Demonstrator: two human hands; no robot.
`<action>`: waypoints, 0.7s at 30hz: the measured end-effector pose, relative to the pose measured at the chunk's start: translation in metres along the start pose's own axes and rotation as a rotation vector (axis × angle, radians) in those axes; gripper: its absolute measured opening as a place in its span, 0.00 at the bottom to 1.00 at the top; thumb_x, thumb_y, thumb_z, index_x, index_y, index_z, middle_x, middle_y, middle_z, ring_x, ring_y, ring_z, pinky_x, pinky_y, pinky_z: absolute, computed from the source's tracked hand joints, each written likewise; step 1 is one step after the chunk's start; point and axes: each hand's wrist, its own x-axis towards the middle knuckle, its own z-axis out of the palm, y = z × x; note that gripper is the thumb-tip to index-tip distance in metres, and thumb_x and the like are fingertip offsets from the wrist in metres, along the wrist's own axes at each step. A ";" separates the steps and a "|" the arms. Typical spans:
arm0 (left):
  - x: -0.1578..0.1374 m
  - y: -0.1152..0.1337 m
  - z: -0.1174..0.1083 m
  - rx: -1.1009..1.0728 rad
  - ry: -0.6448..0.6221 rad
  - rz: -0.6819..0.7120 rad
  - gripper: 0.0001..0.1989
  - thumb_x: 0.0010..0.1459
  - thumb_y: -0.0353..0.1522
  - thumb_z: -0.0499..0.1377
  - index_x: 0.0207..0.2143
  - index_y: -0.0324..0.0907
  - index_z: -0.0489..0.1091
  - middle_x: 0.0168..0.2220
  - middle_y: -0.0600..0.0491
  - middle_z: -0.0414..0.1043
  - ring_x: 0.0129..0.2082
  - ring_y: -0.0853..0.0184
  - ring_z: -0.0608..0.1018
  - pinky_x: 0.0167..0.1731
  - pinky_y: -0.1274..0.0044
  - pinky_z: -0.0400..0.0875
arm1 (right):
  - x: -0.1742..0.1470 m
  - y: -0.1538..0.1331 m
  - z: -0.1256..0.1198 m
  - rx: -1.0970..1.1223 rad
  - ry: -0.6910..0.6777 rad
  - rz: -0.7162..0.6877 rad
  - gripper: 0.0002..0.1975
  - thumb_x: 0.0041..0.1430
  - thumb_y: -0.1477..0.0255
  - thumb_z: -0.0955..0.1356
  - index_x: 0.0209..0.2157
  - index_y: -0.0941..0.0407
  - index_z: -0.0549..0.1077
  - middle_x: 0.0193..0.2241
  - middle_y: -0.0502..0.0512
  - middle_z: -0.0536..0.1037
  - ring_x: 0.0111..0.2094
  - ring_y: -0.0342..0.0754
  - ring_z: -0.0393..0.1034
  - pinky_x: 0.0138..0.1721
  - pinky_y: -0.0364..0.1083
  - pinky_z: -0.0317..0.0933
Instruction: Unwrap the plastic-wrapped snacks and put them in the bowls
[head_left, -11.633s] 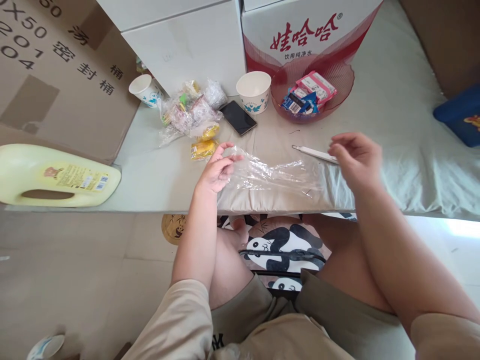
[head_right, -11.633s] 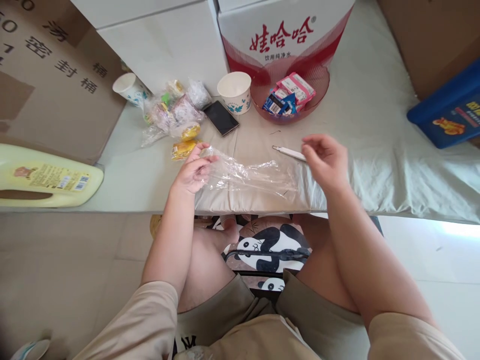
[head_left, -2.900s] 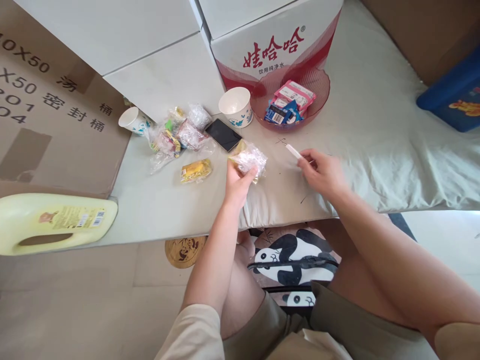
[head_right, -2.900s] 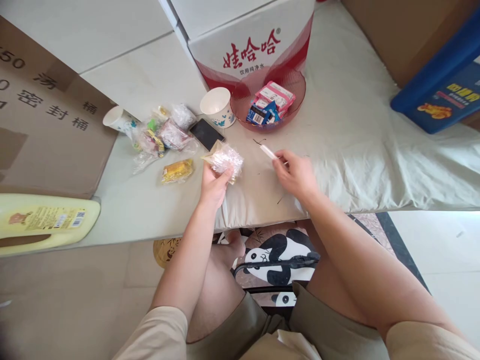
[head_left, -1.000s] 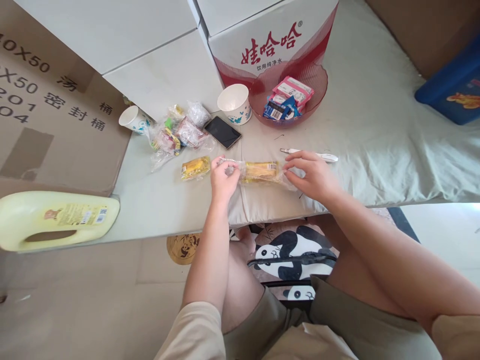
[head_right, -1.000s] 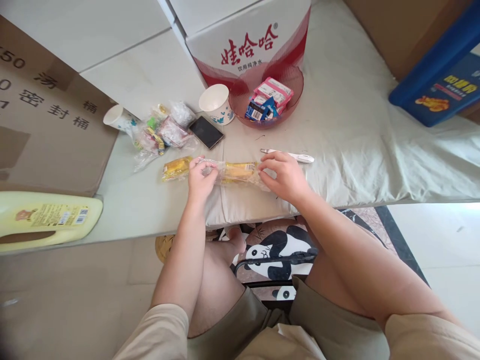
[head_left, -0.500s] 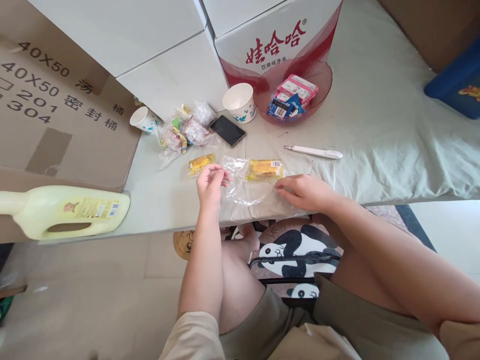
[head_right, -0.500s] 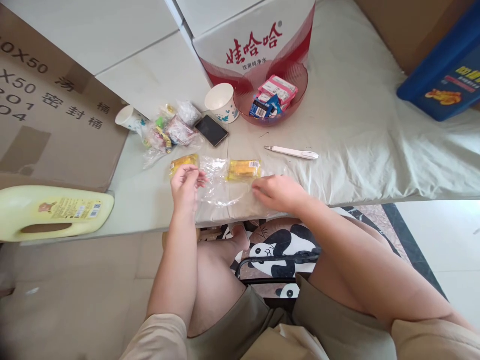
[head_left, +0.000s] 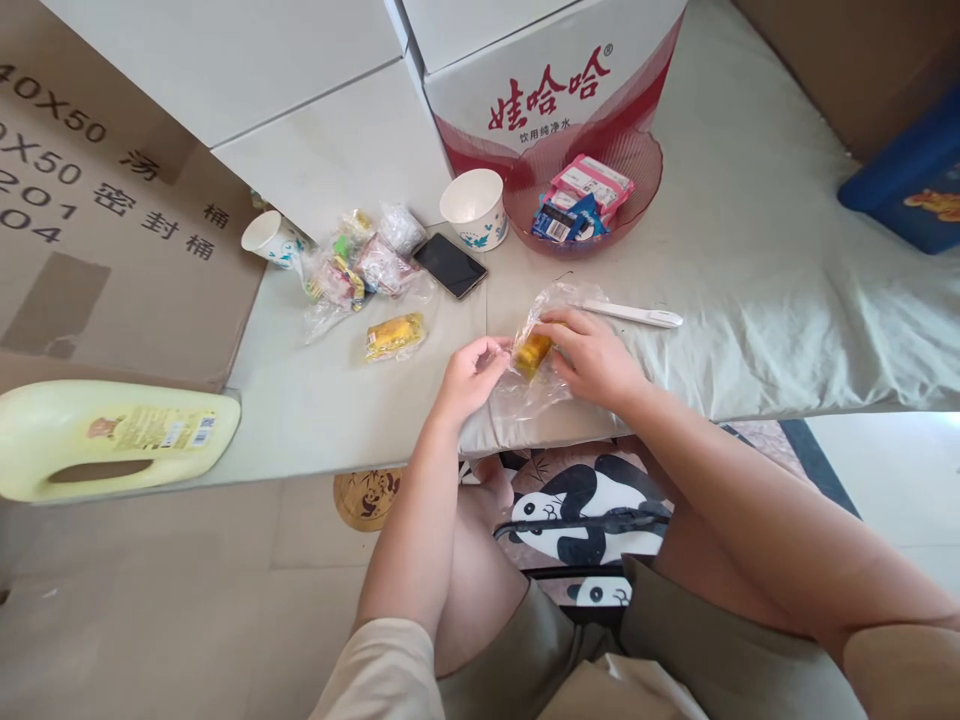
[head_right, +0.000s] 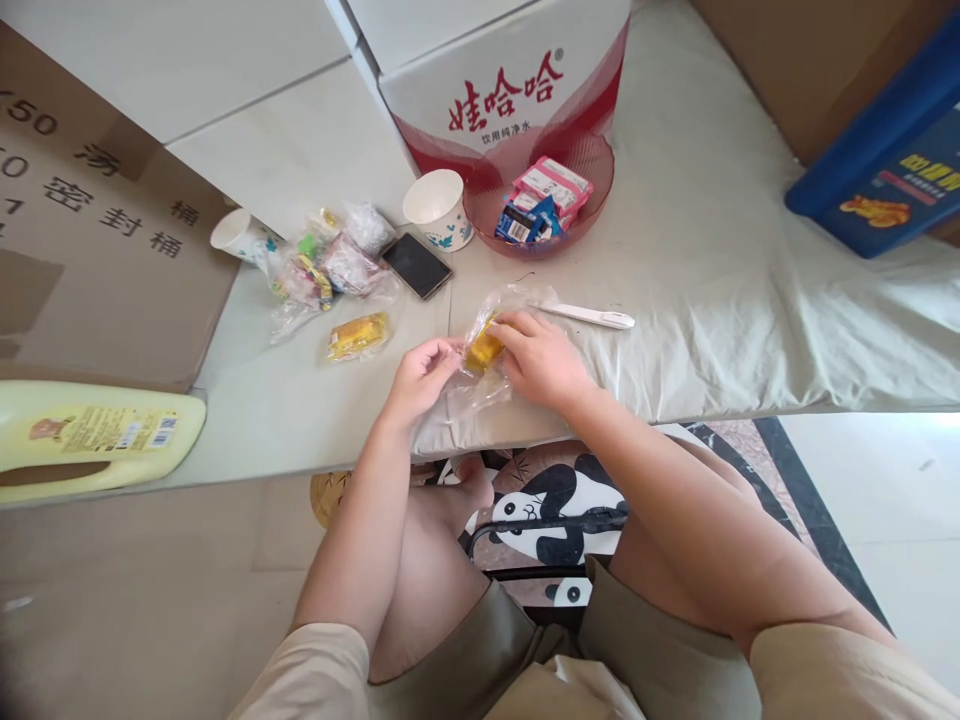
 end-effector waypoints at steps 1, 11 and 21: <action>0.001 0.002 0.004 -0.120 0.006 -0.041 0.15 0.55 0.43 0.63 0.25 0.43 0.66 0.41 0.49 0.78 0.43 0.62 0.80 0.43 0.69 0.76 | 0.001 0.002 0.001 0.066 -0.009 -0.029 0.23 0.58 0.78 0.62 0.54 0.56 0.73 0.55 0.63 0.74 0.55 0.60 0.69 0.56 0.59 0.64; 0.001 0.024 -0.003 -0.717 0.105 -0.265 0.17 0.47 0.44 0.64 0.27 0.44 0.63 0.49 0.47 0.78 0.51 0.56 0.80 0.11 0.86 0.45 | -0.002 0.003 -0.002 0.197 -0.035 -0.038 0.27 0.54 0.73 0.69 0.57 0.51 0.69 0.50 0.61 0.73 0.51 0.60 0.69 0.54 0.60 0.65; 0.018 0.018 -0.015 -0.857 0.497 -0.521 0.07 0.56 0.32 0.56 0.26 0.43 0.61 0.36 0.49 0.79 0.40 0.69 0.83 0.09 0.90 0.48 | 0.002 0.013 -0.025 0.386 0.209 0.549 0.18 0.52 0.53 0.71 0.33 0.54 0.72 0.26 0.51 0.69 0.28 0.49 0.65 0.30 0.49 0.62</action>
